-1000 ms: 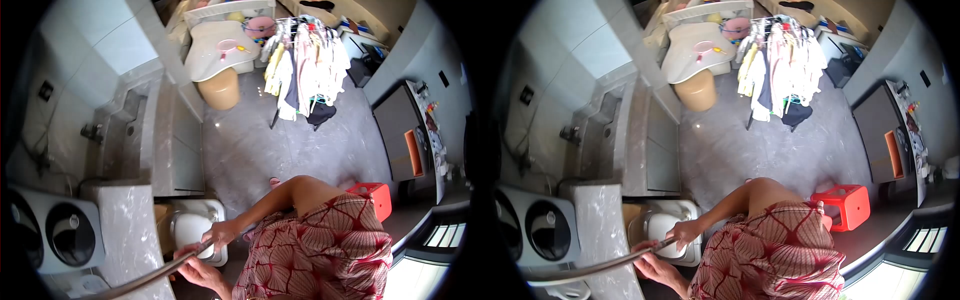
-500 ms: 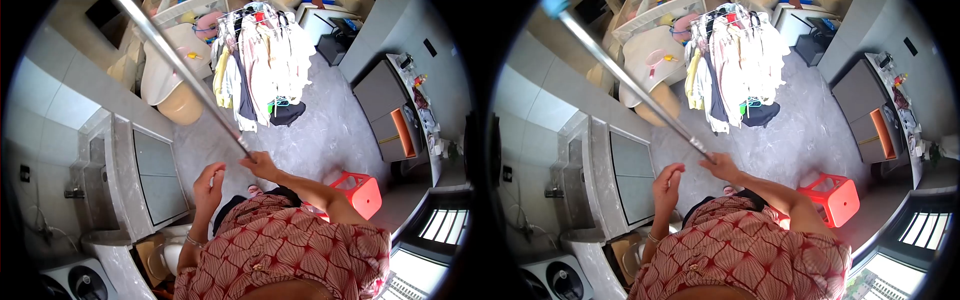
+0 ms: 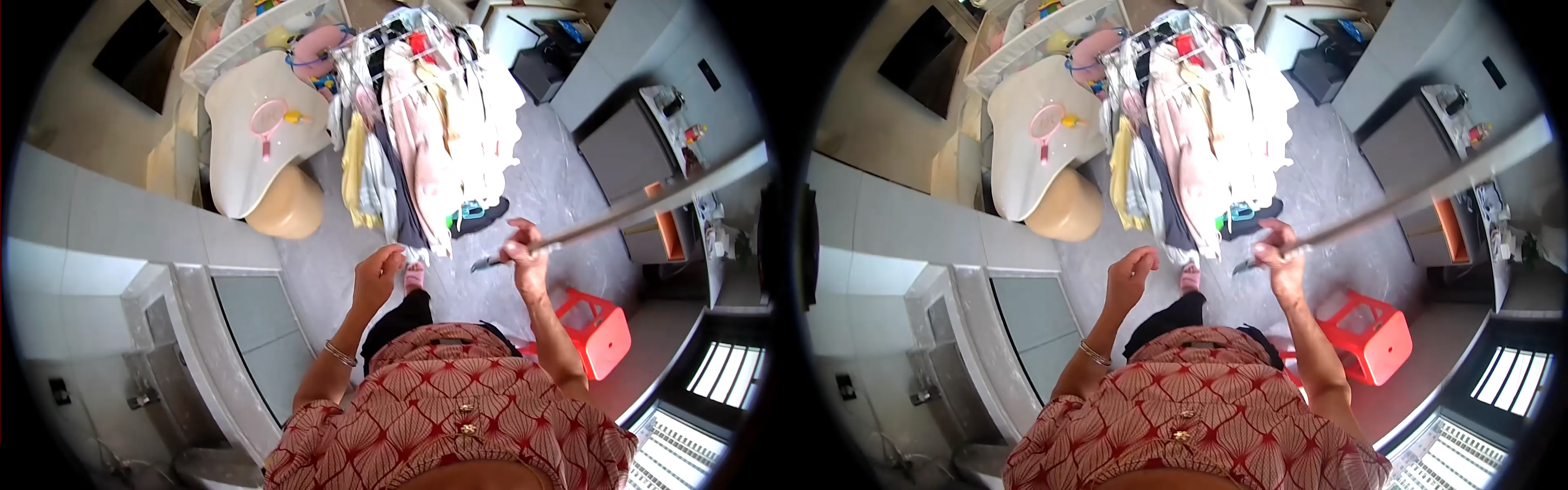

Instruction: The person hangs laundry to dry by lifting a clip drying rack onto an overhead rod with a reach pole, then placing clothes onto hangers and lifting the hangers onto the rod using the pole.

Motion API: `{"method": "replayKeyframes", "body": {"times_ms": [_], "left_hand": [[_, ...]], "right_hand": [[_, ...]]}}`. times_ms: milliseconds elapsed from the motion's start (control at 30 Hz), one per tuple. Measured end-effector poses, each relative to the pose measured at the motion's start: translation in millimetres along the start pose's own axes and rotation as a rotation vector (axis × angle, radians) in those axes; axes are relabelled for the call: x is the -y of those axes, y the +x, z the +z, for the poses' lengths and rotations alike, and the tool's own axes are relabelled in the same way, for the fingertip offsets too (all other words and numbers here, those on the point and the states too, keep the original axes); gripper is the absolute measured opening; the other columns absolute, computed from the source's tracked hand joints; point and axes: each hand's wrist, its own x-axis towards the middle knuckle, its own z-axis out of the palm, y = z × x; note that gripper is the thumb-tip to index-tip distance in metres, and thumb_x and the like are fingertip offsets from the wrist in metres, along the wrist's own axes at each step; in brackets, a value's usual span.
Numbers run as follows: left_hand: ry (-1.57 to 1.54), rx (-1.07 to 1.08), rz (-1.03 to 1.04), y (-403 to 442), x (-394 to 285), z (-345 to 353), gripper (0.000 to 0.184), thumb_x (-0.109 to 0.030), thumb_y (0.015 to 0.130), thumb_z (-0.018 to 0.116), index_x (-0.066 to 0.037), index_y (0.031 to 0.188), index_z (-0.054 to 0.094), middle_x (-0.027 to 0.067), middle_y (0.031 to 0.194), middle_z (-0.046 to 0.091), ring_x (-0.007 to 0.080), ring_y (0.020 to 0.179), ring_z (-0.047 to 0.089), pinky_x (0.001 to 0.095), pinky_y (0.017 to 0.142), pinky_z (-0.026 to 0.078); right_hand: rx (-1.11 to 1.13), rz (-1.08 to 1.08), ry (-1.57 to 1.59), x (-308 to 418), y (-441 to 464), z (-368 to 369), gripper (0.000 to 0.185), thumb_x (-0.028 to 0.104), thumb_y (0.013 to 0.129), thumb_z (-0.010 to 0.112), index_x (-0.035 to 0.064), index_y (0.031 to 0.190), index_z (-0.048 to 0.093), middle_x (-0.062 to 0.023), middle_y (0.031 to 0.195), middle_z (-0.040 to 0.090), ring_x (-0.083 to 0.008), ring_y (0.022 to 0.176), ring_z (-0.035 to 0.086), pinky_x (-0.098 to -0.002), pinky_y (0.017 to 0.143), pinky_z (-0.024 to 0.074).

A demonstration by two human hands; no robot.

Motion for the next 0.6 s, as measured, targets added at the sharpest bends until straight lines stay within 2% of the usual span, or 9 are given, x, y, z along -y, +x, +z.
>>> {"method": "replayKeyframes", "body": {"times_ms": [33,67,100,167,267,400,500,600], "left_hand": [[-0.006,-0.005,0.002,22,4,-8,0.014,-0.008,0.084,0.052,-0.001,0.093,0.059,0.0096,0.073,0.063,0.0136,0.068,0.061,0.0246,0.062,0.047],[0.013,-0.018,-0.022,44,7,-14,0.014,-0.009,0.084,0.051,-0.001,0.093,0.059,0.0093,0.073,0.063,0.0134,0.068,0.062,0.0245,0.062,0.047],[0.033,-0.031,-0.049,62,14,-19,0.014,-0.009,0.085,0.051,-0.001,0.093,0.059,0.0090,0.072,0.063,0.0132,0.068,0.062,0.0244,0.062,0.047],[0.028,-0.049,-0.046,107,24,-26,0.016,-0.011,0.086,0.050,0.000,0.093,0.059,0.0086,0.072,0.063,0.0128,0.067,0.061,0.0239,0.062,0.047],[-0.005,-0.030,-0.029,169,33,-30,0.017,-0.014,0.087,0.051,0.000,0.093,0.059,0.0082,0.073,0.063,0.0128,0.069,0.062,0.0233,0.064,0.047],[0.016,-0.080,0.081,234,39,-14,0.017,-0.015,0.086,0.053,-0.002,0.094,0.059,0.0104,0.076,0.062,0.0148,0.070,0.061,0.0243,0.064,0.046],[0.132,-0.156,0.128,267,42,-5,0.017,-0.016,0.085,0.053,-0.003,0.095,0.059,0.0109,0.078,0.062,0.0159,0.072,0.061,0.0246,0.065,0.046],[0.055,-0.214,0.191,301,53,-1,0.018,-0.017,0.085,0.053,-0.006,0.098,0.059,0.0085,0.082,0.063,0.0170,0.076,0.061,0.0262,0.068,0.047]], "right_hand": [[-0.012,0.125,0.096,4,13,-1,0.013,0.013,0.083,0.050,0.0008,0.080,0.053,0.0015,0.047,0.031,-0.0101,0.039,0.033,-0.0270,0.042,0.0336],[-0.033,0.090,0.125,-5,27,-1,0.020,0.015,0.086,0.045,0.0022,0.071,0.049,0.0017,0.045,0.026,-0.0091,0.036,0.024,-0.0276,0.039,0.0284],[-0.006,0.072,0.324,-5,37,-5,0.021,0.012,0.084,0.048,0.0006,0.066,0.047,-0.0007,0.049,0.036,-0.0086,0.040,0.032,-0.0262,0.038,0.0298],[-0.125,0.065,0.278,-4,53,-5,0.024,0.014,0.085,0.049,0.0005,0.065,0.046,0.0000,0.047,0.034,-0.0083,0.038,0.031,-0.0261,0.036,0.0272],[-0.359,0.104,0.024,-16,65,-15,0.029,0.021,0.085,0.053,0.0007,0.065,0.046,0.0016,0.045,0.032,-0.0072,0.035,0.030,-0.0240,0.034,0.0252],[-0.268,0.098,-0.262,-21,69,-35,0.033,0.029,0.083,0.060,-0.0009,0.070,0.052,0.0017,0.048,0.039,-0.0069,0.040,0.037,-0.0222,0.037,0.0303],[-0.197,0.151,-0.311,-30,77,-42,0.030,0.028,0.081,0.062,0.0000,0.072,0.055,0.0024,0.051,0.042,-0.0055,0.043,0.038,-0.0220,0.039,0.0301],[-0.101,0.184,-0.414,-49,88,-54,0.032,0.030,0.079,0.064,-0.0015,0.074,0.059,0.0025,0.055,0.047,-0.0058,0.050,0.041,-0.0225,0.044,0.0330]]}}
